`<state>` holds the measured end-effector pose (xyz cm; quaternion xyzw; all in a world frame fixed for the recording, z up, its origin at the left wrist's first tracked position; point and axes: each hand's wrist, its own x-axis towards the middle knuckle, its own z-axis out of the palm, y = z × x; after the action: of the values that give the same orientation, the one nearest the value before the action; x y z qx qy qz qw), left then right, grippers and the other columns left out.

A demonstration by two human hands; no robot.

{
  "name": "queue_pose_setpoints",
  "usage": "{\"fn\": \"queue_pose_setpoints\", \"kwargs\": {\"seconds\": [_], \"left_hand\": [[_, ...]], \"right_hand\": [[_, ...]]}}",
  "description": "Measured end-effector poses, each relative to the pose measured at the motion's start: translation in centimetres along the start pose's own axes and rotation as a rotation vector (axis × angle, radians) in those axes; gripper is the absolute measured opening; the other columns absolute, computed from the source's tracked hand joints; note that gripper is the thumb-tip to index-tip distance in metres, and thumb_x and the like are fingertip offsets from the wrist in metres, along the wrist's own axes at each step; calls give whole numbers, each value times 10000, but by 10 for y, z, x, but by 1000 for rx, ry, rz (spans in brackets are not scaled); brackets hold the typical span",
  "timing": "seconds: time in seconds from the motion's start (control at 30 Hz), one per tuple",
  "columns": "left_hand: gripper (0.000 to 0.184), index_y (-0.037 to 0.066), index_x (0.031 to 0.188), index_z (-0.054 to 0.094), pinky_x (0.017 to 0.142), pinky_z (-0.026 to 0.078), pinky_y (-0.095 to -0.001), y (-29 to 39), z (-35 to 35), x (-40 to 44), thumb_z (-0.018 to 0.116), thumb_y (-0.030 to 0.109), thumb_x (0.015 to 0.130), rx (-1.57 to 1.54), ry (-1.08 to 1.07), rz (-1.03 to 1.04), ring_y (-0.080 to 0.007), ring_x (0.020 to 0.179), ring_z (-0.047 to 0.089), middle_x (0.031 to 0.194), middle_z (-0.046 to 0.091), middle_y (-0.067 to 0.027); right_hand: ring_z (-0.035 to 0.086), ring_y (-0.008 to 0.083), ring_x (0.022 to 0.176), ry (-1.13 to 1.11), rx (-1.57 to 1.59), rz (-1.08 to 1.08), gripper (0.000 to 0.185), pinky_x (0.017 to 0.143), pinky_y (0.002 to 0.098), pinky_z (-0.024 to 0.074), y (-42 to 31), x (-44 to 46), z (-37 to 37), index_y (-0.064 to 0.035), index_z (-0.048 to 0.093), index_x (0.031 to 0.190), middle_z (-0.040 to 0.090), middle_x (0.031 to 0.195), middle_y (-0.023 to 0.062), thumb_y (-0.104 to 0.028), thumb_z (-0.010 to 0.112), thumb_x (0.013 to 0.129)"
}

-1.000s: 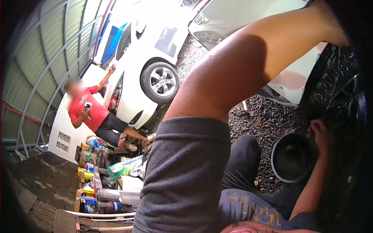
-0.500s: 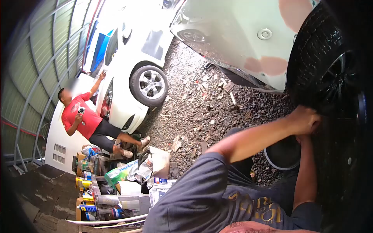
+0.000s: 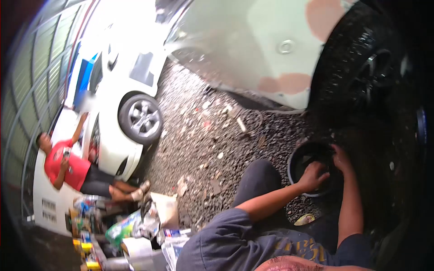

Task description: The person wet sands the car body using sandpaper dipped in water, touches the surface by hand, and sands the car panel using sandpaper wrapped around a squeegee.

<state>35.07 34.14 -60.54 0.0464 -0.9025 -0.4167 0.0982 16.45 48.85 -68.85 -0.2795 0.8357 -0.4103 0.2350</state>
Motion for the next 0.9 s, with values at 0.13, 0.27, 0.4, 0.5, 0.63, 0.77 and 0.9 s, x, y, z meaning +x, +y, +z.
{"fn": "queue_pose_setpoints", "kwargs": {"seconds": [0.13,0.27,0.4,0.5,0.63,0.77,0.9], "left_hand": [[591,-32,1312,525,1043,435,-408,-1,-2,29,740,323,891,-401,79,-305,-339,1207,558,1261,598,-213],[539,-45,1300,553,908,504,-328,-23,-7,41,713,302,921,-865,-175,-476,-192,1064,617,1183,657,-144],[391,-36,1205,625,847,515,-313,-31,-9,41,673,247,939,-929,-146,-434,-164,984,638,1071,693,-94],[289,-24,1164,646,848,524,-348,-39,-15,43,618,174,956,-624,-41,-375,-209,976,670,1037,713,-107],[314,-38,1165,638,877,514,-428,-42,-22,40,587,181,946,-97,89,-226,-373,969,673,1013,721,-174],[490,31,1387,508,970,480,-478,-19,-27,39,581,223,942,189,-117,-171,-430,1199,545,1309,595,-217],[614,44,1491,400,1083,395,-490,-6,-24,35,594,213,934,185,12,150,-417,1329,435,1449,475,-237]], "right_hand": [[589,267,1218,-50,318,141,617,1039,374,451,-95,-21,-34,-60,469,1457,590,1342,174,16,544,850],[634,271,1133,62,346,-46,610,974,378,483,-103,-26,-13,-73,476,1457,624,1280,208,-25,580,858],[639,311,1135,150,393,-109,594,964,392,493,-84,-17,15,-51,475,1446,620,1291,207,-43,616,869],[649,331,1071,395,249,-112,480,910,400,512,-96,-24,25,-9,529,1346,639,1228,202,-98,642,888],[662,328,950,307,143,88,342,818,419,518,-147,-35,10,17,601,1140,667,1065,206,-216,684,904],[639,219,798,399,219,105,318,731,386,501,-153,-34,30,-15,611,1047,654,843,152,-304,676,932],[611,196,857,536,429,148,294,776,375,487,-123,-12,46,-32,609,1078,655,926,114,-297,646,956]]}}
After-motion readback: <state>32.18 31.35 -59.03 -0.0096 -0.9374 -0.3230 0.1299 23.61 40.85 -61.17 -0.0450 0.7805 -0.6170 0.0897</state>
